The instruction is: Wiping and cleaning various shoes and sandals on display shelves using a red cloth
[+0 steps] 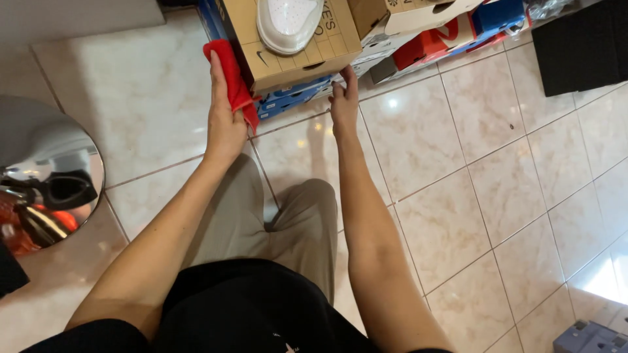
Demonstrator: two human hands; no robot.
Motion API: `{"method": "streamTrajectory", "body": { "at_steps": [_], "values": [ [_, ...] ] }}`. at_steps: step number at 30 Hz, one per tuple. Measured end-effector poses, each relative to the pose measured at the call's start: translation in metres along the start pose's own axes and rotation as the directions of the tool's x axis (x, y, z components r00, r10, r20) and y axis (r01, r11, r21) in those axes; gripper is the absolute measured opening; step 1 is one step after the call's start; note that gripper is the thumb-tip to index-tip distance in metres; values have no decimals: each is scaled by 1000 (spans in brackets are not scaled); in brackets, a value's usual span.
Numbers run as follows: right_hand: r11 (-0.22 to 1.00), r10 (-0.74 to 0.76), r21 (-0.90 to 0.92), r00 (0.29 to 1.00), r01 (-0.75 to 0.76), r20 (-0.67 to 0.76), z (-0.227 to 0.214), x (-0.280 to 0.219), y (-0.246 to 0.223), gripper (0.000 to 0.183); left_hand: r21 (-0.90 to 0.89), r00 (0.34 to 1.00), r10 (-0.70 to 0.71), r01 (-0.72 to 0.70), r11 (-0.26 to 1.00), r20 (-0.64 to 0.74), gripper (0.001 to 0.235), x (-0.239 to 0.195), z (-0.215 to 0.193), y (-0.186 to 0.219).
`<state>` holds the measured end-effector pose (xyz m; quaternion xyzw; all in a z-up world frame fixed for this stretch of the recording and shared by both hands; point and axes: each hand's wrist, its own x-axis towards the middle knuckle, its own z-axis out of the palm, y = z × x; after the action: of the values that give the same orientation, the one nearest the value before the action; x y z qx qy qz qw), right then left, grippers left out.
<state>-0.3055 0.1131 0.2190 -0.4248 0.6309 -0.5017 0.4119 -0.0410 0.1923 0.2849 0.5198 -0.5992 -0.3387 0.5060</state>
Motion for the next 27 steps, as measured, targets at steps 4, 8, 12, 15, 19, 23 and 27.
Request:
{"method": "streamTrajectory", "body": {
  "at_steps": [4,8,12,15,19,23,27],
  "values": [
    [995,-36,-97,999,37,17,2,-5,-12,48,85,998,-56,53,995,34,112,2,15,-6],
    [994,-35,-99,998,39,45,4,-11,-12,55,111,1000,-17,17,994,2,102,-1,25,-5],
    [974,-201,-90,977,208,73,5,-11,5,56,97,1000,-24,25,995,-17,102,-2,23,-7],
    [997,-61,-47,998,59,-25,4,-6,32,51,188,994,-76,89,978,-76,104,-5,7,-10],
    [987,49,-152,997,-58,-63,4,12,107,45,489,983,-112,171,855,-148,106,-11,-15,-61],
    [857,458,-312,884,-411,92,21,15,144,32,733,837,-515,230,640,186,87,-13,-19,-157],
    [801,598,-274,741,-533,306,52,16,175,50,768,707,-619,170,618,341,94,6,14,-180]
  ]
}}
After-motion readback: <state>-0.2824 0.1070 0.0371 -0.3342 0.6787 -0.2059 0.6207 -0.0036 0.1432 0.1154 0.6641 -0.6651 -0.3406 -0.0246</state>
